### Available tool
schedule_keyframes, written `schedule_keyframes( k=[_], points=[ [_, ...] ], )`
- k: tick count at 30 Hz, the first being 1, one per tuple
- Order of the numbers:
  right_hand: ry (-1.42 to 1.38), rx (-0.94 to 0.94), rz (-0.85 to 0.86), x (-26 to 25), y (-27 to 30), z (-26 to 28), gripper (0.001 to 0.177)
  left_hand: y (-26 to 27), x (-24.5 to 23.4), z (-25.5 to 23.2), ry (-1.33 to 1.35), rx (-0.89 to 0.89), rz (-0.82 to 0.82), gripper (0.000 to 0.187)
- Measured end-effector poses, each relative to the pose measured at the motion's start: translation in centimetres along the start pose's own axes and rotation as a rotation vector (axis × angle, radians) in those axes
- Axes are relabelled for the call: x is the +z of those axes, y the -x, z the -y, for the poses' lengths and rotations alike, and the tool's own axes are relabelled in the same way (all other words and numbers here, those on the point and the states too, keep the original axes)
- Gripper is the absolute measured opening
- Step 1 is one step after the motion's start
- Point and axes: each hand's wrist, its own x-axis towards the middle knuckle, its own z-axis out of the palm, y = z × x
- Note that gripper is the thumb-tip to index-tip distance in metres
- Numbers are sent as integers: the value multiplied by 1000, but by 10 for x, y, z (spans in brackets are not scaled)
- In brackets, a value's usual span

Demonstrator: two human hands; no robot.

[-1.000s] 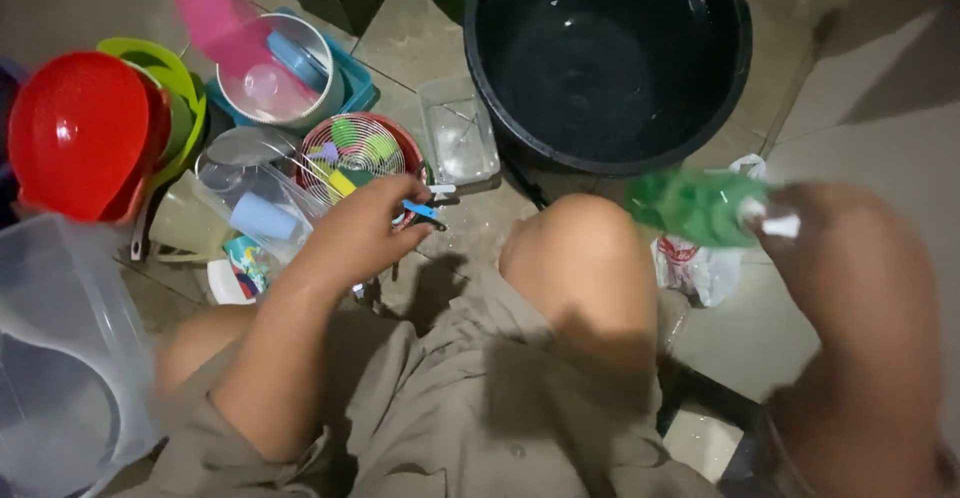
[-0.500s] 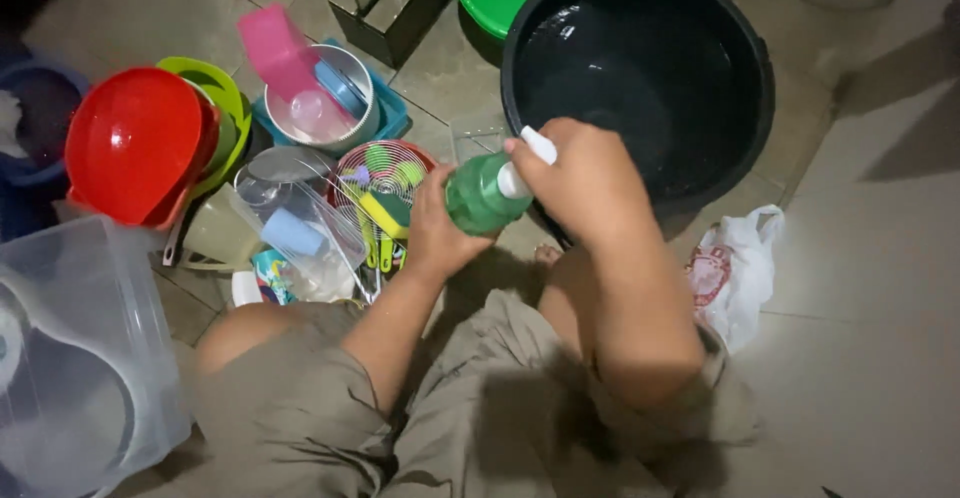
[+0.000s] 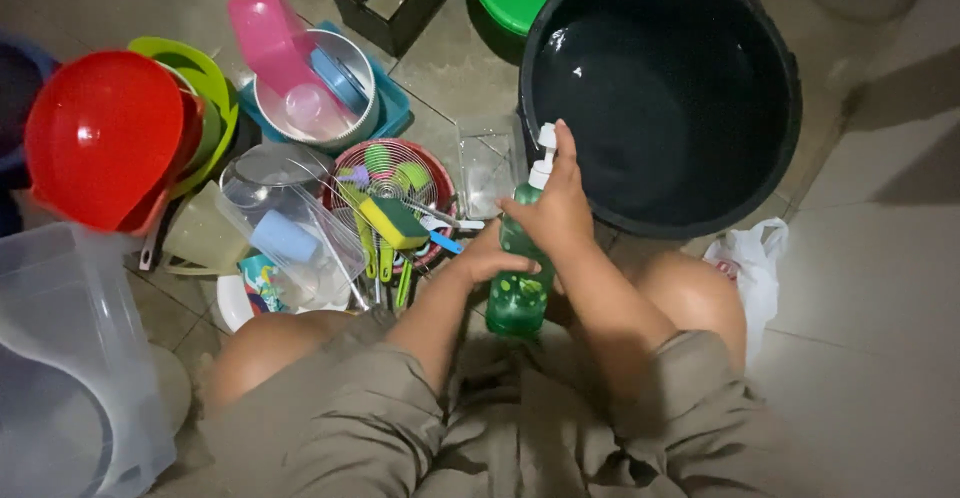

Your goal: Washing and rinsing various plastic containers and utensils on the floor using a spray nozzle and soap.

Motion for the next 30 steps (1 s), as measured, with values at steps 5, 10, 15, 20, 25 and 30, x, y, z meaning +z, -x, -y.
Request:
schedule_keyframes(
  k=[5,10,15,20,25,30],
  points=[
    [56,3,21,20,-17,-27,117,17,11,-14,-89,-110,-70,98],
    [56,53,42,40,-26,-61,102,6,21,28,-3,-70,-95,87],
    [87,104,55,47,-30,-75,77,14,21,23,4,23,-79,95],
    [30,60,45,42,-28,-64,72,12,23,23,-103,-37,-130,105],
    [100,-64,59,18,-18,-20,115,6,22,-1,-159,-129,-190,101],
    [164,-61,183,13,-18,-18,113,21,48,-47,-175,-165,-281,101]
  ],
)
